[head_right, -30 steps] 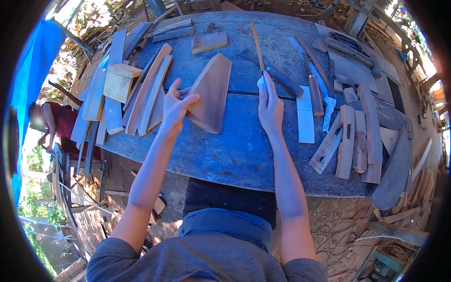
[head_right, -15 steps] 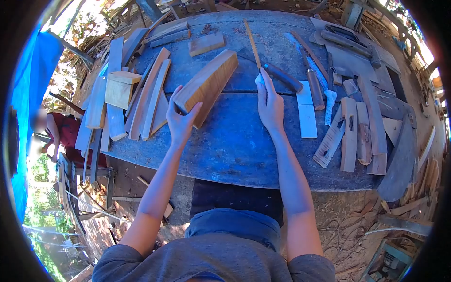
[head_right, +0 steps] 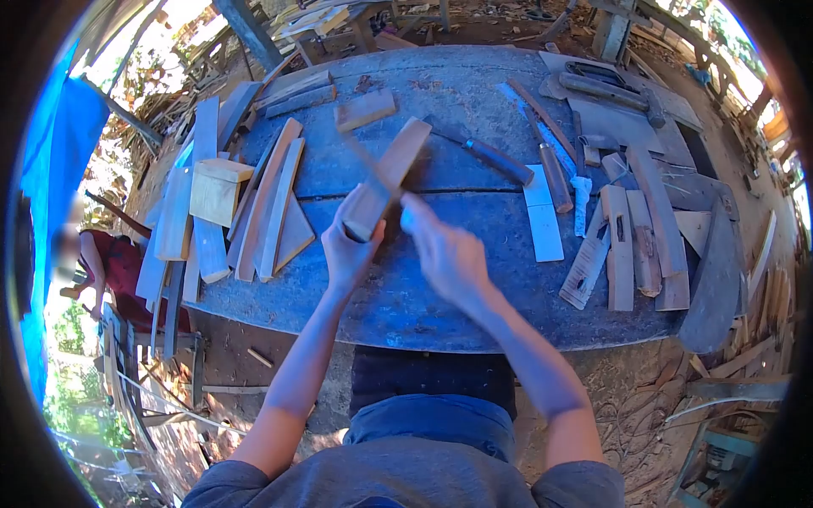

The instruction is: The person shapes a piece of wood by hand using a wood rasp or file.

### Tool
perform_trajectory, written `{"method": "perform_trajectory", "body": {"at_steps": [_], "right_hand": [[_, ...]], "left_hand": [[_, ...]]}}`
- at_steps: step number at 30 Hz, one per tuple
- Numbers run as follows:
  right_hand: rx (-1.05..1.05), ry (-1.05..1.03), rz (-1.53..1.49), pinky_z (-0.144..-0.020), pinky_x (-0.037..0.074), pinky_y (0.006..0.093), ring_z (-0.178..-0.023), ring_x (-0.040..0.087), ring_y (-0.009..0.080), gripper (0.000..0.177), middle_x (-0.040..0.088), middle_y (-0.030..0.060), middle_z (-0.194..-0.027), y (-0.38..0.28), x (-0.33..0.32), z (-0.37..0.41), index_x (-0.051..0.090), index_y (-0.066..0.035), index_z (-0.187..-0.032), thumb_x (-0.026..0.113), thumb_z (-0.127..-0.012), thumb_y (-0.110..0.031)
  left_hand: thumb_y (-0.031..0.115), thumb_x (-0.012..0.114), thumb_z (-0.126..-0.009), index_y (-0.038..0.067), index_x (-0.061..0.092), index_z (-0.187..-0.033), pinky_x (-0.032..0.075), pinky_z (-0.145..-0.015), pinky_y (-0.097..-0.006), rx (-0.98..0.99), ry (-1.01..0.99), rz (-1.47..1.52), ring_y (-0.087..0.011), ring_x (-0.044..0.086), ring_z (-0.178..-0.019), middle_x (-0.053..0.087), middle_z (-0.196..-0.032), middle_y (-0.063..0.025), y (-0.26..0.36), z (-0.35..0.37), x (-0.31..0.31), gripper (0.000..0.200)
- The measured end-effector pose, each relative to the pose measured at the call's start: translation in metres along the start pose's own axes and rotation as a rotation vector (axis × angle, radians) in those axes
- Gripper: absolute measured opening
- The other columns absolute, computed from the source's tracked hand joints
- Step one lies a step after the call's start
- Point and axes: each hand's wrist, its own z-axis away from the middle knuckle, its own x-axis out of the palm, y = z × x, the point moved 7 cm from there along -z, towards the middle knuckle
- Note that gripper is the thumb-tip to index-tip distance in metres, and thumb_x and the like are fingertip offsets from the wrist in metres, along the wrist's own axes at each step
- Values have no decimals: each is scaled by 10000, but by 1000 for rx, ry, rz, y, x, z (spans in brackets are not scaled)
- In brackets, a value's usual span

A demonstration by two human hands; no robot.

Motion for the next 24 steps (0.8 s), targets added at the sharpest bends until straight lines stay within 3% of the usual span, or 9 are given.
{"method": "perform_trajectory", "body": {"at_steps": [4,7,10,13,15,18,22,24], "right_hand": [[95,-231,35,-683,551,552,-774,686,441,410,701,233,-839,-35,-8,21,499,-169,-1405,494,-995,-186],[193,-199,253,-679,551,551,-777,684,443,410,703,233,-850,3,-9,-28,488,-160,-1410,475,-1001,-198],[224,-86,207,-674,549,555,-787,684,446,448,698,249,-859,58,1,-67,460,-168,-1430,481,-985,-216],[137,-148,171,-649,547,556,-766,684,449,476,693,250,-824,18,5,-31,458,-163,-1437,512,-966,-207],[123,-299,110,-627,545,563,-741,682,451,519,685,244,-779,-25,4,6,437,-167,-1455,540,-946,-183],[138,-224,103,-636,542,577,-732,678,458,508,681,244,-768,-12,7,-3,449,-174,-1439,541,-940,-160],[221,-64,170,-702,542,584,-778,675,471,475,678,282,-812,63,12,-68,427,-186,-1461,462,-989,-230],[200,-32,179,-700,541,587,-776,677,470,486,677,285,-812,57,4,-67,423,-191,-1469,472,-987,-229]], "left_hand": [[43,784,-735,34,543,-1382,525,-945,-370,-52,-62,61,-286,662,-1132,659,-1239,-209,3,4,5,690],[23,780,-724,45,544,-1385,530,-938,-373,-37,-75,23,-296,664,-1126,658,-1243,-204,4,6,6,702],[26,778,-729,43,550,-1377,533,-933,-375,77,-43,-41,-298,665,-1123,657,-1249,-196,15,5,5,687],[13,776,-722,43,557,-1370,534,-934,-378,27,-53,-41,-301,663,-1128,655,-1258,-189,10,3,5,685],[-4,780,-701,43,559,-1367,532,-940,-375,29,-72,6,-300,661,-1132,653,-1262,-186,4,5,8,704],[-17,781,-681,47,557,-1371,530,-946,-373,-120,-107,37,-302,656,-1141,650,-1268,-186,-2,5,5,728],[-27,773,-673,48,544,-1383,528,-958,-373,64,-87,-85,-309,650,-1150,638,-1285,-191,13,3,6,750],[-29,774,-671,49,543,-1384,528,-958,-373,68,-97,-77,-309,651,-1148,637,-1288,-189,12,5,5,754]]}}
